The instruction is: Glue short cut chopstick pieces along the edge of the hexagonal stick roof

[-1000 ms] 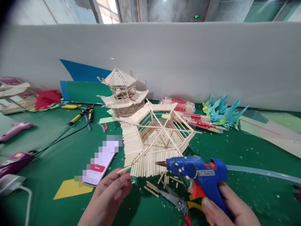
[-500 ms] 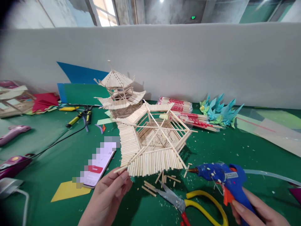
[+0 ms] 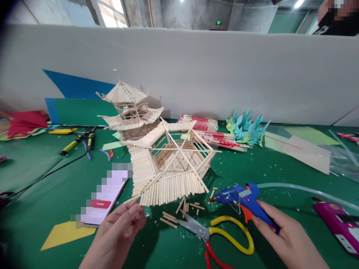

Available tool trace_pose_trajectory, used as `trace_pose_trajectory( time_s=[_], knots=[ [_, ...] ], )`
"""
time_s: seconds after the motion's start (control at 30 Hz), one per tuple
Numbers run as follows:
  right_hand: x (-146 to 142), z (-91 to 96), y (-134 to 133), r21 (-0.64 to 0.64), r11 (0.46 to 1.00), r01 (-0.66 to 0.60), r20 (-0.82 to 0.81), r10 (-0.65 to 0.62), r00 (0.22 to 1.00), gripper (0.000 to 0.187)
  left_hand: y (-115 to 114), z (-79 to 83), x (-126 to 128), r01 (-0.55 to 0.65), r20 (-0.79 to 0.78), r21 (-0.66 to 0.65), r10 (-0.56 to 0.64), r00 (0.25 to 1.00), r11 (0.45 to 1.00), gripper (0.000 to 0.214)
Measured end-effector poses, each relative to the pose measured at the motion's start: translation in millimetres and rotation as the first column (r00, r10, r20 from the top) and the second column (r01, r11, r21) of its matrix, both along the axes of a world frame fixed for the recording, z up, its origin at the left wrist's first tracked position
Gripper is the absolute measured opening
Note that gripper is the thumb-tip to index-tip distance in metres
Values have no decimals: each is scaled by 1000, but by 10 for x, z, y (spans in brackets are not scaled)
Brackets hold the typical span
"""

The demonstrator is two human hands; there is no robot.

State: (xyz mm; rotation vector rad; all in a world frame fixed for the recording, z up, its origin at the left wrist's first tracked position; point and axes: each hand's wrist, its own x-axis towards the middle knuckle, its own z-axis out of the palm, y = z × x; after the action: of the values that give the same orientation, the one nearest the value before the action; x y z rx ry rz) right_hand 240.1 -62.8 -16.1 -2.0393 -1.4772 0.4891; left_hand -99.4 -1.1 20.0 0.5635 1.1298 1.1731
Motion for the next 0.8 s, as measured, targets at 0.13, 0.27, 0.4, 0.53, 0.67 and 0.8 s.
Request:
trace_pose_trajectory(
  time_s=[0.13, 0.27, 0.4, 0.53, 0.67, 0.8],
  knots=[
    [-48, 197, 174, -143, 983, -118, -107, 104, 989, 46, -80, -57, -75, -13, -7, -46, 13, 1000, 999, 16],
    [47, 173, 387, -194, 963, -187, -180, 153, 972, 56, -159, -100, -151, -71, -14, -59, 71, 997, 996, 16],
    [185, 51, 532, -209, 962, -174, -152, 144, 978, 50, -215, -135, -199, -116, -117, -33, 112, 987, 993, 17],
    [204, -56, 571, -240, 966, -94, -53, 84, 995, 47, -252, -186, -251, -124, -361, 83, 146, 921, 989, 11],
    [149, -120, 572, -222, 975, 16, 111, 8, 994, 47, -248, -297, -365, 179, -767, 308, 133, 628, 934, 5],
    [18, -119, 524, -100, 988, 114, 275, -83, 958, 49, -191, -447, -473, 584, -958, 243, 287, 17, 774, 16]
  ],
)
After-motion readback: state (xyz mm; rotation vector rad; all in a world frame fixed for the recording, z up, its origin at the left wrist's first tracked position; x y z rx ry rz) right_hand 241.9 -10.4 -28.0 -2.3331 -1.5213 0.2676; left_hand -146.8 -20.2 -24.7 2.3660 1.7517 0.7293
